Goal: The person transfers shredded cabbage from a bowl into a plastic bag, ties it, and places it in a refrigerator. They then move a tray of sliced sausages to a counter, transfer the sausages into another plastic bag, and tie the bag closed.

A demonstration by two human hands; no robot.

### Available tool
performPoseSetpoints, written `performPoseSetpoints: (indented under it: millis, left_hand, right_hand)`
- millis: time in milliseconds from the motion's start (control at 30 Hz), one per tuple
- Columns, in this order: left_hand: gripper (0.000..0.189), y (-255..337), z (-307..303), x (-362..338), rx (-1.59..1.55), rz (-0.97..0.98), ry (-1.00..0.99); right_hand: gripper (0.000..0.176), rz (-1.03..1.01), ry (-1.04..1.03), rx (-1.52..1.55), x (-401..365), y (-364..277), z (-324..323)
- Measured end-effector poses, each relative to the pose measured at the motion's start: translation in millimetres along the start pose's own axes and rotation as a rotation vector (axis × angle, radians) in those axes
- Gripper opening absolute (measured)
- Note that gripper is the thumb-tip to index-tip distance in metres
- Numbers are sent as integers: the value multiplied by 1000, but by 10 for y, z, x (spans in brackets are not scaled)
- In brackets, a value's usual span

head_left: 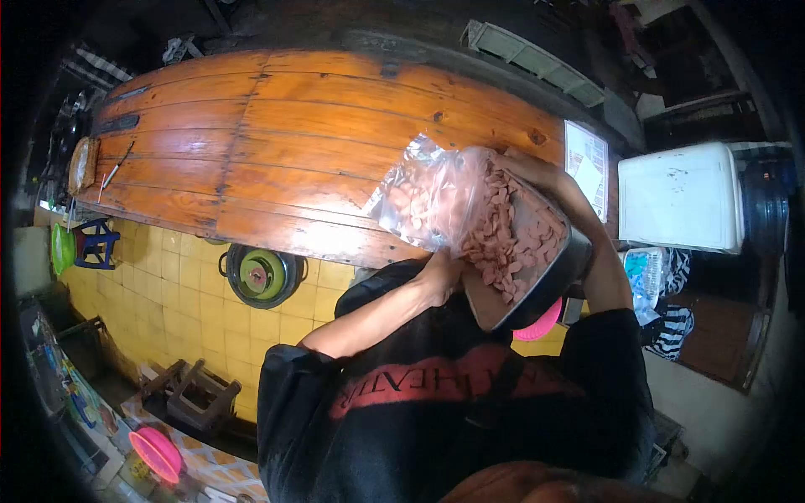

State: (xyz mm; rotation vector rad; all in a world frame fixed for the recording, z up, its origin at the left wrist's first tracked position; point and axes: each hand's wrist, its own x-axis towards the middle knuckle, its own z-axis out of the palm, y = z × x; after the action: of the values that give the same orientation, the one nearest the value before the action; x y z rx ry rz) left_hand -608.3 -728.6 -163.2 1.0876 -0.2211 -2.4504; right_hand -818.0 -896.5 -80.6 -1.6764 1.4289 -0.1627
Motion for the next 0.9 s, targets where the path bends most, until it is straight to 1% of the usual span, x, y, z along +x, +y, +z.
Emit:
performPoseSetpoints:
  millis: [67, 100, 133, 167, 200, 233, 267, 300, 333, 367, 400, 433, 467, 500, 567, 600, 633, 667, 700, 733, 767, 800, 833, 867, 900]
  left_hand:
    - [35, 10, 26, -26, 30, 10, 26]
    - [34, 41, 62, -65, 55, 22, 54]
    - [34, 66, 73, -86, 55, 19, 54]
    - [34, 106, 78, -103, 138, -4, 74]
    - [33, 122, 90, -131, 221, -30, 93]
    - [33, 135, 122, -159, 224, -33, 91]
    - [32, 186, 182, -202, 185, -2, 79]
    - [30, 181, 214, -239, 142, 22, 68]
    - [30, 106, 186, -229, 143, 17, 66]
    - [27, 50, 162, -211, 172, 67, 14]
    - [25, 19, 148, -172, 199, 120, -39]
    - [25, 3, 149, -112, 197, 130, -43]
    - [24, 11, 186, -109, 99, 97, 30]
    - [24, -14, 199, -139, 5, 54, 105]
    - [25, -2, 255, -270, 72, 37, 137]
    - [26, 74, 298, -276, 133, 36, 163]
    - [26, 104, 296, -243, 127, 43, 161]
    - [26, 85, 266, -214, -82, 40, 25]
    - [27, 22, 206, -189, -287, 29, -105]
    - [30, -90, 45, 50, -200, -29, -112]
    - [30, -64, 154, -135, -194, -38, -107]
    - [29, 136, 413, -402, -40, 30, 10]
    - [29, 313, 602, -527, 103, 109, 127]
    - [26, 388, 591, -551, 3, 80, 2]
    - [26, 247, 529, -593, -2, 49, 19]
  right_hand:
    - [47, -54, -107, 70, -66, -74, -50]
    - [47, -52, -104, 72, -84, -107, -52]
    - [46, 17, -129, 113, -100, -134, -43]
    - [45, 86, -154, 154, -113, -144, -29]
    - [45, 89, -154, 159, -138, -141, -1]
    - [45, 150, -95, 125, -156, -143, 9]
    - [45, 208, -32, 88, -168, -143, 1]
    - [45, 213, -29, 91, -223, -93, 16]
    - [46, 212, -81, 351, -283, -9, 29]
    - [47, 204, -131, 607, -304, -10, 8]
    - [47, 202, -127, 601, -262, -30, -48]
    - [51, 207, -194, 384, -183, -64, -127]
    - [55, 214, -260, 170, -144, -86, -167]
    - [55, 216, -262, 173, -193, -39, -119]
    - [64, 271, -137, 471, -320, 24, -7]
    - [64, 264, -133, 462, -250, -22, -63]
    - [60, 284, -179, 312, -160, -70, -113]
    - [57, 308, -230, 166, -143, -163, -141]
    - [57, 313, -240, 174, -295, -279, -157]
    - [62, 97, -163, 301, -564, -453, -165]
    - [68, -124, -75, 418, -711, -540, -175]
    - [68, -93, -88, 416, -659, -504, -221]
    - [67, 10, -119, 344, -517, -444, -262]
    - [66, 84, -134, 318, -470, -441, -250]
    - [66, 145, -145, 297, -423, -429, -225]
